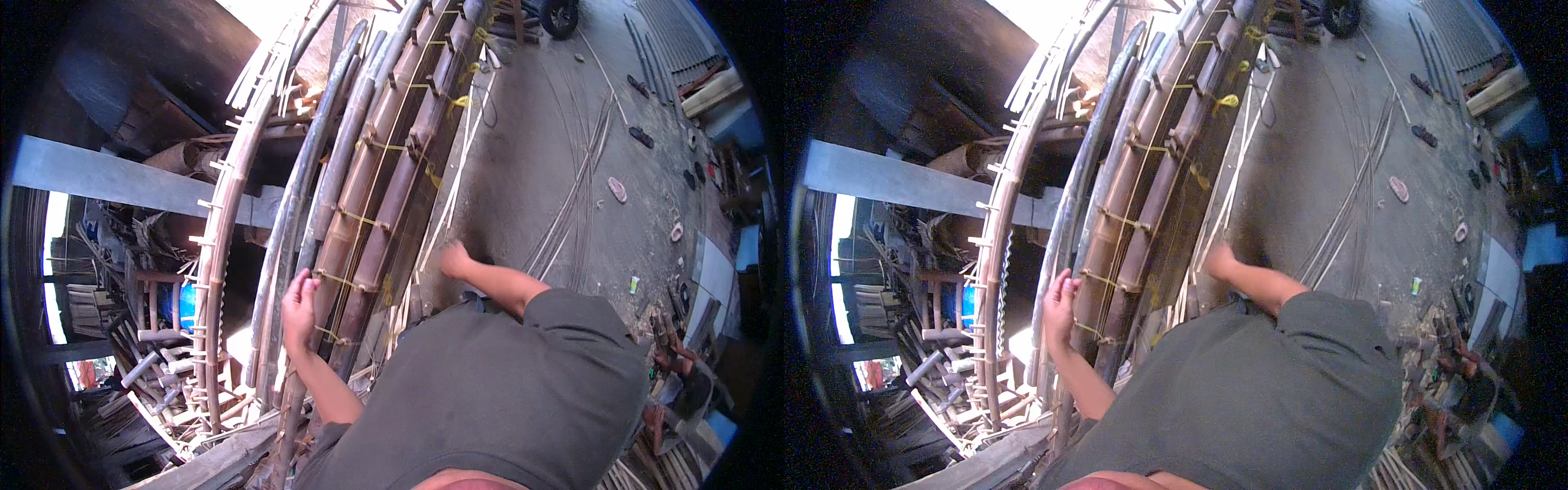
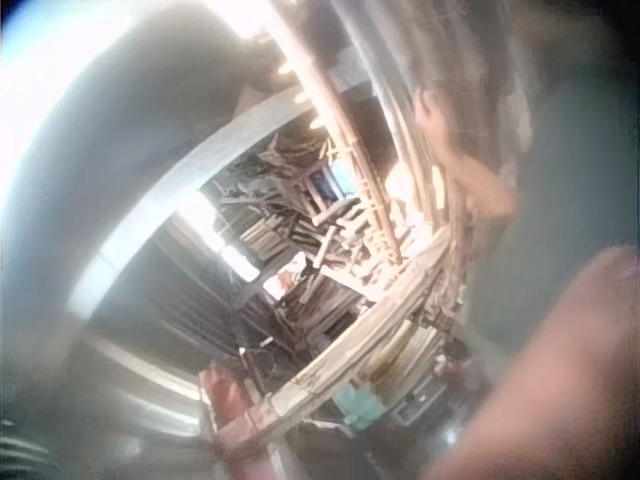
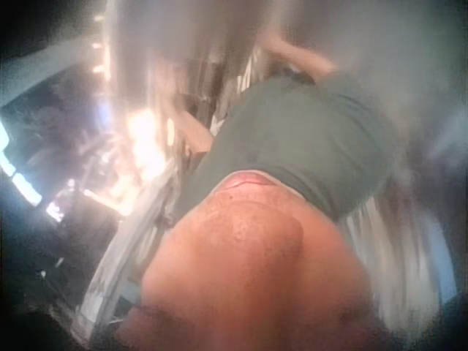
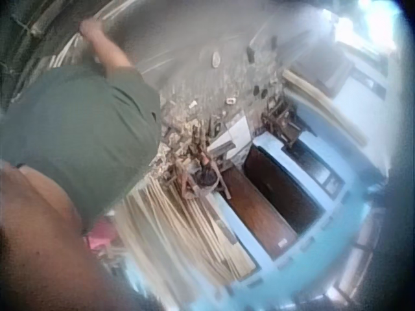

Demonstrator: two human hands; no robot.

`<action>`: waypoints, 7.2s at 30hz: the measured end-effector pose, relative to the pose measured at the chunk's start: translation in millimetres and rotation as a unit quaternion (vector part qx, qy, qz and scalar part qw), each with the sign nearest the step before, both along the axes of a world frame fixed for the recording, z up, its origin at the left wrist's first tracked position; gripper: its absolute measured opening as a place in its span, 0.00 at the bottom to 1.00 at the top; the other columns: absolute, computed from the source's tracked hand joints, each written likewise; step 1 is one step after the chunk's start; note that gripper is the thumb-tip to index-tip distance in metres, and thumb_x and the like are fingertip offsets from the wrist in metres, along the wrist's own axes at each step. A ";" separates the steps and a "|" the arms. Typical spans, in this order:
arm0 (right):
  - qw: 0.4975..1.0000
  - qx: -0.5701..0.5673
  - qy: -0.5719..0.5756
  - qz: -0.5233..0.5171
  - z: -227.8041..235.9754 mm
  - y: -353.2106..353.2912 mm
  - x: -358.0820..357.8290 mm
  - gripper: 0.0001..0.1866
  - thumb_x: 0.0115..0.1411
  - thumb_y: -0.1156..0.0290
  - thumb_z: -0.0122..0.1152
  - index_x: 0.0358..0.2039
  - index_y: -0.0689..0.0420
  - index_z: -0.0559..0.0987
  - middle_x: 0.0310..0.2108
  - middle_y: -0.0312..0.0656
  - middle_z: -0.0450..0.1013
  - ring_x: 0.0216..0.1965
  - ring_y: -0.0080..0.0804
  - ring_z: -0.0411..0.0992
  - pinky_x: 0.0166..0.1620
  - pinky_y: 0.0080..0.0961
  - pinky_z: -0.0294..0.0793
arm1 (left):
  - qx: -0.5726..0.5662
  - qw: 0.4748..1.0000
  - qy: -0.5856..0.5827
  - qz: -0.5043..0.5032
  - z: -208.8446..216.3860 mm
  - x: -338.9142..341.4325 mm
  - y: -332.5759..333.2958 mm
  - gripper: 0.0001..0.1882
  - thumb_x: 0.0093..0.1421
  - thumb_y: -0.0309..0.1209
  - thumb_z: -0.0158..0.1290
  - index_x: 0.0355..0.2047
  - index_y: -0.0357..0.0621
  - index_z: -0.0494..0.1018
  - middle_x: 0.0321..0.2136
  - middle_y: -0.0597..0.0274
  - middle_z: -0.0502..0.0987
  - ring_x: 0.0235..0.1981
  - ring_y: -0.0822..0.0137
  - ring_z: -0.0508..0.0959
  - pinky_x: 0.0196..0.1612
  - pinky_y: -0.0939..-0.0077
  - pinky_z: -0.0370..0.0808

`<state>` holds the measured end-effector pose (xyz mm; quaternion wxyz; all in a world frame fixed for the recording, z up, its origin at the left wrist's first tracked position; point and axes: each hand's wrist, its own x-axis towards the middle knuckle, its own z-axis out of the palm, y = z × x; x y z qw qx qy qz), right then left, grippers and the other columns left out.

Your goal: The person repeatedly picks up thin bamboo strips from the floor and ties them with yellow string around a horizontal bamboo frame. The person walks back and forth to retrieve strips and secures them at regular intervals along the frame.

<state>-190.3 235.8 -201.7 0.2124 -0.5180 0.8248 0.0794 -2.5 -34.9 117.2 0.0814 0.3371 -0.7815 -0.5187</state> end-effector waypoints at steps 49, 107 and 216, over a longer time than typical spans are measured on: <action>0.941 -0.010 -0.125 -0.315 29.4 90.7 -447.1 0.19 0.60 0.59 0.51 0.45 0.55 0.81 0.55 0.54 0.67 0.57 0.50 0.66 0.59 0.57 0.57 | -0.079 0.871 -0.080 -0.478 -23.6 -528.3 171.8 0.24 0.65 0.40 0.49 0.56 0.37 0.68 0.44 0.41 0.77 0.47 0.51 0.78 0.50 0.63 0.73; 0.841 0.030 0.001 0.540 -97.6 10.8 -362.9 0.16 0.59 0.57 0.49 0.29 0.57 0.75 0.26 0.55 0.73 0.31 0.49 0.75 0.34 0.50 0.71 | 0.080 0.866 -0.043 0.492 -172.0 -114.3 330.4 0.21 0.66 0.39 0.51 0.55 0.41 0.70 0.44 0.52 0.79 0.44 0.65 0.78 0.48 0.70 0.74; 0.328 -0.625 -0.645 -0.293 309.6 129.5 -619.6 0.12 0.72 0.57 0.39 0.43 0.52 0.63 0.25 0.37 0.69 0.24 0.27 0.72 0.30 0.29 0.78 | -0.153 0.973 0.022 0.170 6.1 -610.0 375.9 0.13 0.66 0.34 0.48 0.35 0.36 0.76 0.29 0.48 0.78 0.34 0.52 0.78 0.39 0.61 0.73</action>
